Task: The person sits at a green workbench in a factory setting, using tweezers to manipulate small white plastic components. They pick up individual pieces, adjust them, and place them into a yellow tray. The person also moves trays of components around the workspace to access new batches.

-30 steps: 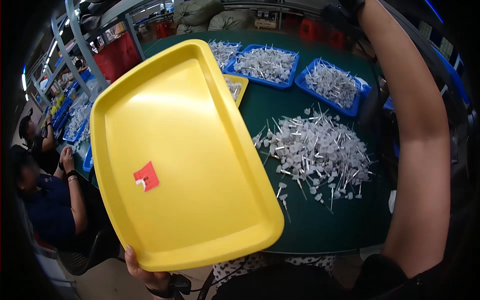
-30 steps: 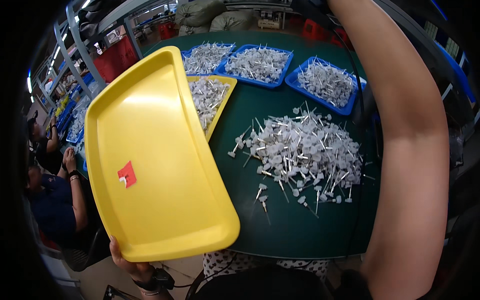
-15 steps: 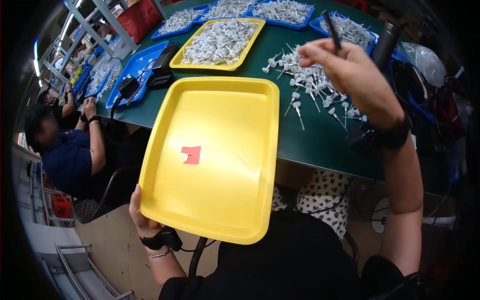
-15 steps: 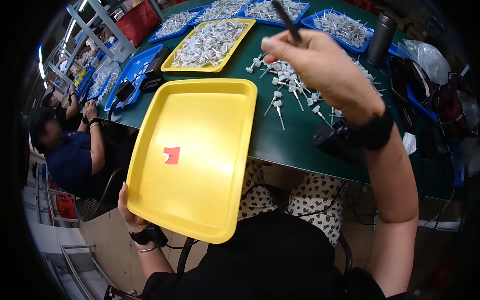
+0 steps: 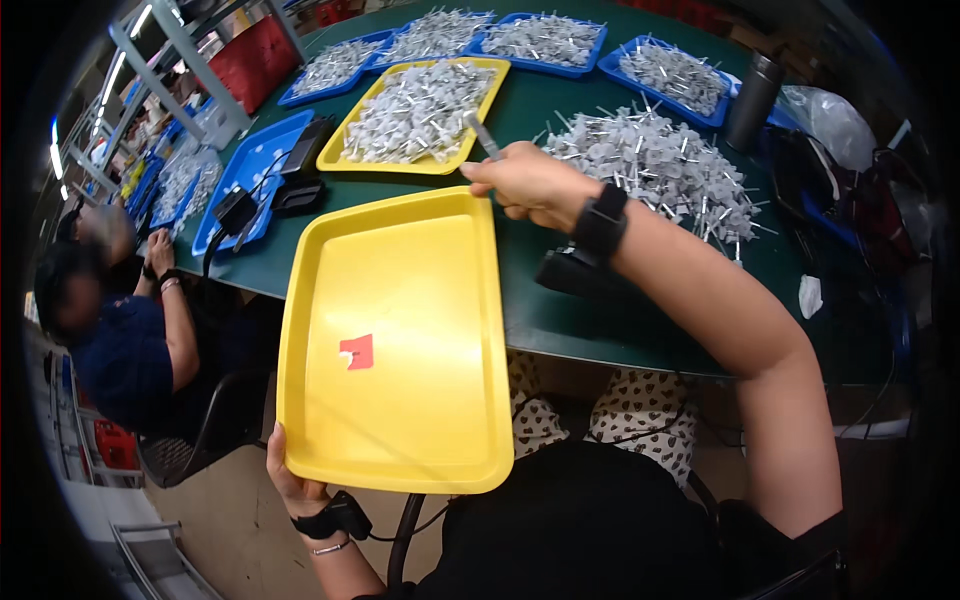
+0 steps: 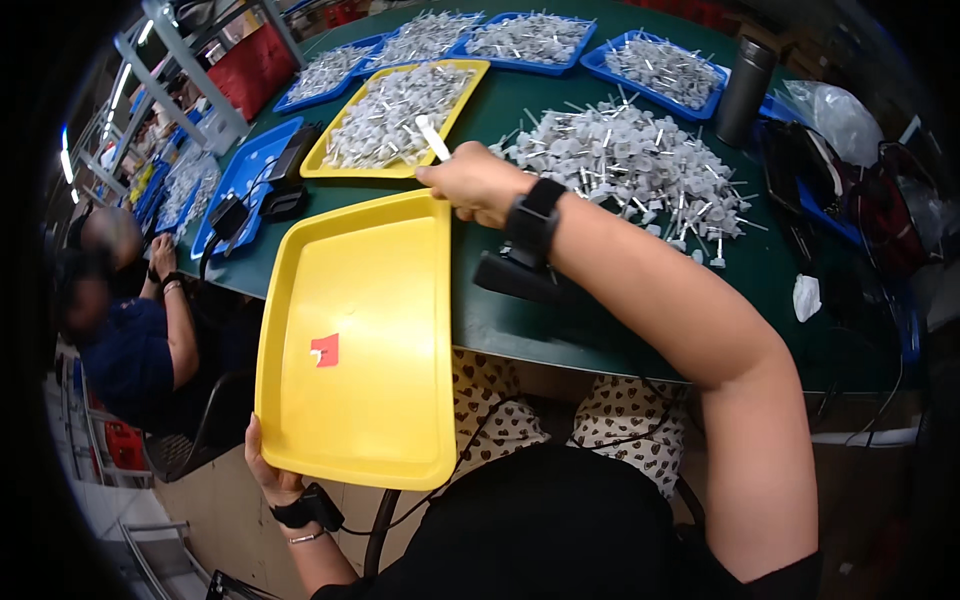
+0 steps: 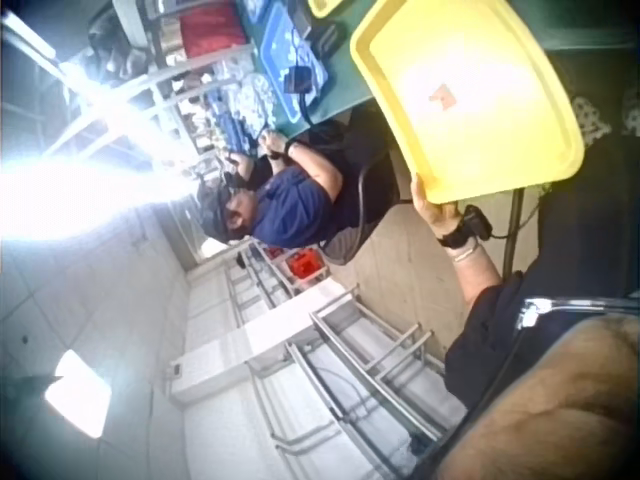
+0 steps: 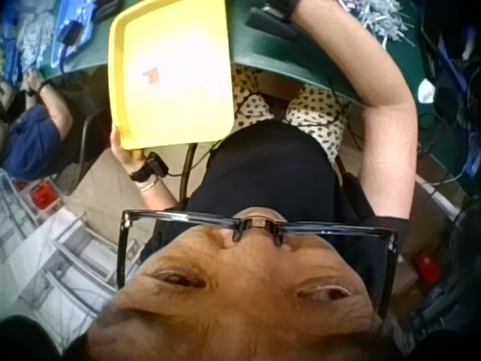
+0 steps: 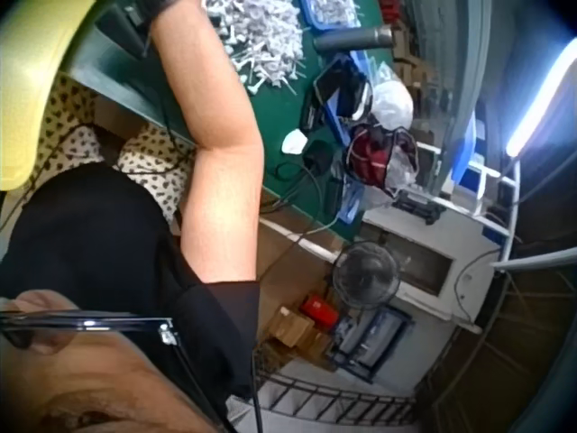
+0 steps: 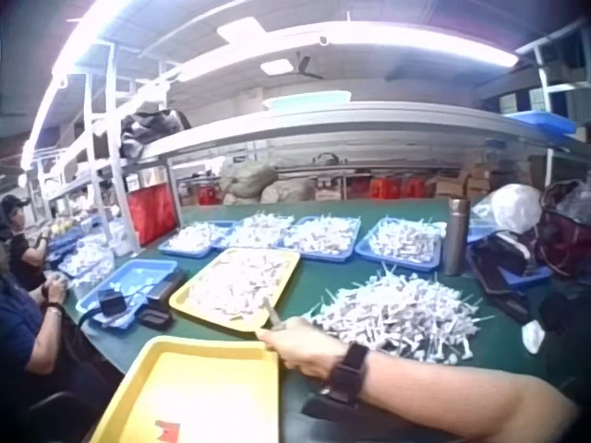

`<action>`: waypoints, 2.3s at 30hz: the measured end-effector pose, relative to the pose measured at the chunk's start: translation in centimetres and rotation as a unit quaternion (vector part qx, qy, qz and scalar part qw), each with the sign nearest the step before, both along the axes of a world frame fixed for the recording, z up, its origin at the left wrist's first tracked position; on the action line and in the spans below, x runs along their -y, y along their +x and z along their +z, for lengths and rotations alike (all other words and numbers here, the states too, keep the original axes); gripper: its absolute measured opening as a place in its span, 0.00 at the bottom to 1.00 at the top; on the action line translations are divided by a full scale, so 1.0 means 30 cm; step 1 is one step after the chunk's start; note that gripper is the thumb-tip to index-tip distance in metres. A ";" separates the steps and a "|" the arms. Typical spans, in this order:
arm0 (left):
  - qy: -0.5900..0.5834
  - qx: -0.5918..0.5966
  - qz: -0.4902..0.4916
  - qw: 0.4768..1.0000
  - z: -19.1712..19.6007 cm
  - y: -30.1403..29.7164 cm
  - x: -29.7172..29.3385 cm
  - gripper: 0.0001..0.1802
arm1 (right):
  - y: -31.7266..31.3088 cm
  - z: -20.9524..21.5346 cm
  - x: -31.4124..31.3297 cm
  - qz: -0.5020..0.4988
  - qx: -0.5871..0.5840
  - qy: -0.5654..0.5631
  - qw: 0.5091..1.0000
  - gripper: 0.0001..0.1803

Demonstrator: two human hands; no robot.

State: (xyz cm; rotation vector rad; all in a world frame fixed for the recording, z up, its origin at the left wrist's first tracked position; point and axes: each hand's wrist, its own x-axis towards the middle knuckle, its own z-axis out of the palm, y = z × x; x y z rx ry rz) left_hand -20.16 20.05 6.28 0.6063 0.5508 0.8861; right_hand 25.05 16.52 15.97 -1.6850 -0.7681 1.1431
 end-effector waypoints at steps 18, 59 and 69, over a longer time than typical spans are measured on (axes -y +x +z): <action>-0.042 0.004 0.012 0.999 -0.037 -0.004 -0.014 0.29 | 0.083 -0.130 -0.313 -0.153 -0.074 0.036 0.985 0.06; 0.131 -0.175 -0.010 0.976 0.133 0.391 -0.240 0.25 | 0.535 -0.169 -0.671 -0.297 0.009 0.050 0.954 0.07; 0.245 -0.256 0.060 0.933 0.105 0.433 -0.217 0.25 | 0.420 -0.031 -0.446 -0.366 -0.073 0.140 0.917 0.15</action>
